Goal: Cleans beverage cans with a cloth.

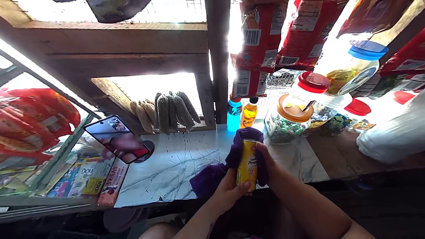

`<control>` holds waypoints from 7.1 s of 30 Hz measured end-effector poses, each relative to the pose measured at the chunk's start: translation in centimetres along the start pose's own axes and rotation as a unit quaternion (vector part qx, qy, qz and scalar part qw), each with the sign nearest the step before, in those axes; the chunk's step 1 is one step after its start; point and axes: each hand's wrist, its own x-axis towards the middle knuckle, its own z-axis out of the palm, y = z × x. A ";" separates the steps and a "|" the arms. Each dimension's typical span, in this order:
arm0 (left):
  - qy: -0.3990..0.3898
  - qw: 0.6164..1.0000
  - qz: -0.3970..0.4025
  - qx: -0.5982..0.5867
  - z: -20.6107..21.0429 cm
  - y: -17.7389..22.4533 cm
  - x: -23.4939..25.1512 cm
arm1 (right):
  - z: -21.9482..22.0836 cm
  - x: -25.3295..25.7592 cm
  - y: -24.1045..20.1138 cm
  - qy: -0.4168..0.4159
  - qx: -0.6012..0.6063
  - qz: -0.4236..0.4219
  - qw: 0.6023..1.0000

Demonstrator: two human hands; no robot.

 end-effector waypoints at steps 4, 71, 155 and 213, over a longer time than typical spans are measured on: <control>0.168 0.915 0.047 0.363 -0.7 -0.6 0.9 | 1.1 1.8 0.4 0.126 -0.088 0.000 0.988; 0.153 0.932 0.077 0.319 0.3 -0.9 -0.4 | 0.6 0.6 0.9 0.067 -0.012 0.007 0.998; 0.166 0.928 0.144 0.300 -3.5 0.1 0.8 | 1.1 -1.0 5.6 -0.074 -0.572 -0.249 0.778; 0.186 0.800 0.210 0.530 -5.0 0.8 1.0 | 2.0 0.8 1.9 -0.008 -0.046 0.067 0.997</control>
